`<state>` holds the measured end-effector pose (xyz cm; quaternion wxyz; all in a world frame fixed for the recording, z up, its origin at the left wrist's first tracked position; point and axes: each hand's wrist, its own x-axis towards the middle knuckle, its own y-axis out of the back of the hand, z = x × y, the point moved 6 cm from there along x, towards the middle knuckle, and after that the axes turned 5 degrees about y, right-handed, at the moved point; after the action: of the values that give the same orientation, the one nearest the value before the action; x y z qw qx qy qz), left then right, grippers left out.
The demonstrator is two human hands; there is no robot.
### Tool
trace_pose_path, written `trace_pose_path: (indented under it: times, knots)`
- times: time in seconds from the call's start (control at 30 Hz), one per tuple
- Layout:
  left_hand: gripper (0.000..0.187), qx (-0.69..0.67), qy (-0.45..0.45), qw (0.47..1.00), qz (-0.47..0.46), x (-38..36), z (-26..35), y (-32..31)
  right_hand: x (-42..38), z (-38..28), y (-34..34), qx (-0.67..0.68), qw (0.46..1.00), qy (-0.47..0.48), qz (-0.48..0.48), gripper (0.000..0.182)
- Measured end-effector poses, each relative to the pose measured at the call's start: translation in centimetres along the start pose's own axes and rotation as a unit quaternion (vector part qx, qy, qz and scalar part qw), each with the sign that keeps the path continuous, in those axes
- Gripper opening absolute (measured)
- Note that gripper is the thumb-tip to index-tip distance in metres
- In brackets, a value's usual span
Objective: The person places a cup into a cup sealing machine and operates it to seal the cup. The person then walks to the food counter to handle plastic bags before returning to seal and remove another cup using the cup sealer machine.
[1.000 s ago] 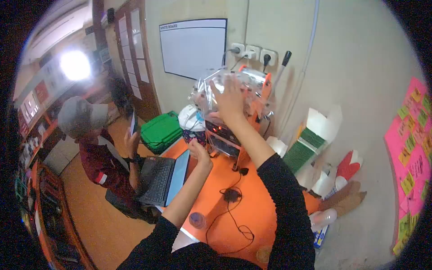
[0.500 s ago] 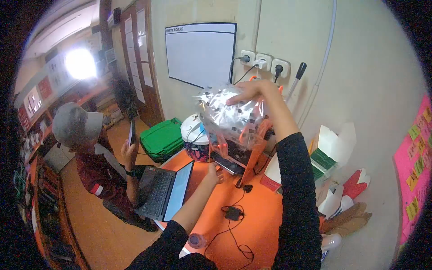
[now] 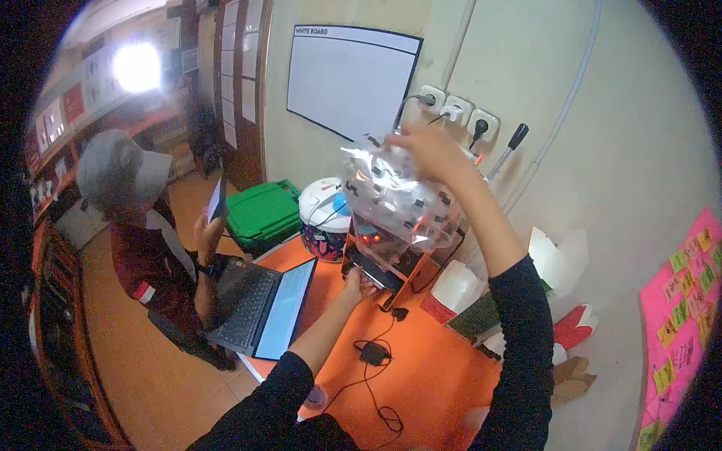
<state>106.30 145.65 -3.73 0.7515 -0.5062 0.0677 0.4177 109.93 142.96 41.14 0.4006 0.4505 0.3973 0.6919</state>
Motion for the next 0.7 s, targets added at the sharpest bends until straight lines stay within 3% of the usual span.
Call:
trace_pose_path:
  times: [0.03,0.1,0.17,0.2,0.27,0.3,0.37,0.4,0.57,0.63,0.7]
  knots:
    - [0.031,-0.005,0.002,1.000,0.015,0.3,-0.1,0.1,0.0,0.2,-1.4,-0.001,0.998,-0.032,-0.054,0.055]
    - [0.035,0.003,0.023,1.000,0.012,1.2,-0.6,0.5,0.2,-1.5,0.0,-0.012,0.999,-0.017,-0.037,0.045]
    - [0.043,0.021,0.029,0.999,-0.034,1.7,-1.2,0.3,0.0,-2.0,-0.1,0.057,0.972,-0.169,-0.152,0.054]
    - [0.043,0.019,0.029,0.999,-0.034,1.0,-1.0,0.0,-0.2,-3.3,-0.9,0.056,0.972,-0.168,-0.153,0.054]
    - [0.046,0.035,0.033,0.999,0.008,-0.2,-1.0,-0.1,-1.0,-5.3,-2.2,-0.141,0.971,-0.178,-0.070,0.089]
    - [0.046,0.034,0.035,0.999,0.008,0.7,-1.4,0.2,-1.3,-5.6,-3.3,-0.141,0.971,-0.179,-0.072,0.089]
    - [0.043,0.016,0.045,0.999,-0.017,2.4,-1.9,0.5,-1.6,-5.9,-4.3,-0.272,0.948,-0.166,-0.016,0.115]
    - [0.043,0.017,0.047,0.999,-0.017,2.2,-1.8,0.5,-1.7,-5.1,-4.6,-0.272,0.947,-0.168,-0.017,0.115]
    - [0.041,0.001,0.030,0.999,-0.034,1.4,-1.5,0.5,-1.4,-0.3,-3.3,0.003,0.982,-0.176,-0.073,0.115]
    - [0.039,0.016,0.051,0.999,-0.005,2.3,-1.6,1.0,-1.1,0.9,-3.1,0.013,0.981,-0.172,-0.088,0.112]
    - [0.037,0.027,0.071,0.997,0.026,2.3,-1.7,1.6,-0.7,2.2,-3.2,0.071,0.988,-0.129,-0.044,0.112]
